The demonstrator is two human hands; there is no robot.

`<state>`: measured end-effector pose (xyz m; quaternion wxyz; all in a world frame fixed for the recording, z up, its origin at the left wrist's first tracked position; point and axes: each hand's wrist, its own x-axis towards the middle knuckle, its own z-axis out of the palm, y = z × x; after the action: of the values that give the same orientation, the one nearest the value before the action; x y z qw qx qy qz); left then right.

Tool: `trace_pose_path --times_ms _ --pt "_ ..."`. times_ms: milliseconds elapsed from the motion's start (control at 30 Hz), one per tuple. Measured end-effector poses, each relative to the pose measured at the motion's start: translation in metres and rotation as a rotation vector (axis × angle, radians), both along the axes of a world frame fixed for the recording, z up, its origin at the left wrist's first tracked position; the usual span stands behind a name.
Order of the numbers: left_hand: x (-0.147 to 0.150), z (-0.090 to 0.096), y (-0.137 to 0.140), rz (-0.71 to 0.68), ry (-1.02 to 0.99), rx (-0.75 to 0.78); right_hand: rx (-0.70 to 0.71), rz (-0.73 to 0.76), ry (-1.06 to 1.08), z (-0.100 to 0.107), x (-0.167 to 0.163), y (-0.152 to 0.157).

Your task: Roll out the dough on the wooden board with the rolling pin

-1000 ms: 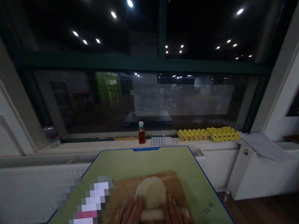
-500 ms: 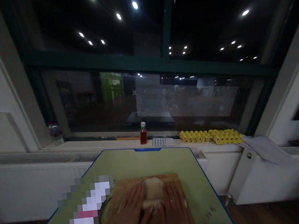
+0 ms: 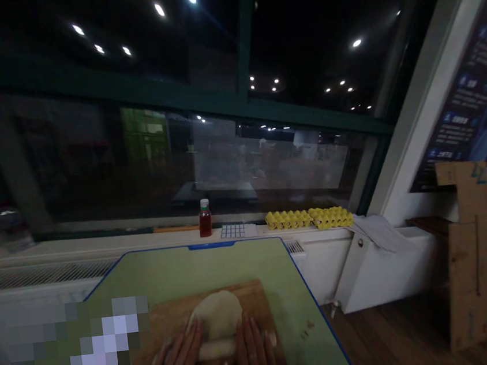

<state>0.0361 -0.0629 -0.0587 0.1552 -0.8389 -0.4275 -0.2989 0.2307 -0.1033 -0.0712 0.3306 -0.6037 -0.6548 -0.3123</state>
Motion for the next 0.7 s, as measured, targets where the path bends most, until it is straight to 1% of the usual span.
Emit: trace_pose_path --times_ms 67,133,200,267,333,400,500,567,633,700 --pt "0.004 0.016 0.012 0.035 -0.001 -0.029 -0.044 0.05 -0.01 0.017 0.0 0.01" --pt "0.01 0.032 0.024 0.043 0.001 -0.102 -0.08 0.003 0.067 0.031 -0.001 0.021" --pt "0.015 0.045 0.031 0.038 0.012 -0.171 -0.119 -0.025 0.112 0.039 -0.003 0.03" --pt "0.017 0.051 0.03 0.043 0.034 -0.194 -0.151 -0.021 0.103 0.041 -0.002 0.033" --pt "0.015 0.052 0.024 0.053 0.04 -0.172 -0.162 -0.003 0.062 0.039 0.0 0.029" --pt "0.007 0.047 0.014 0.037 0.038 -0.118 -0.142 0.03 0.011 0.032 0.004 0.019" --pt "-0.007 0.037 -0.002 -0.03 0.043 -0.013 -0.038 0.093 -0.049 0.014 0.008 0.003" --pt "-0.014 0.033 -0.009 -0.041 0.047 0.03 0.021 0.086 -0.043 0.003 0.008 -0.004" --pt "-0.018 0.033 -0.012 -0.026 0.048 0.031 0.023 0.055 -0.014 -0.002 0.007 -0.008" --pt "-0.018 0.037 -0.009 -0.021 0.042 0.005 -0.009 0.052 -0.008 0.001 0.005 -0.007"
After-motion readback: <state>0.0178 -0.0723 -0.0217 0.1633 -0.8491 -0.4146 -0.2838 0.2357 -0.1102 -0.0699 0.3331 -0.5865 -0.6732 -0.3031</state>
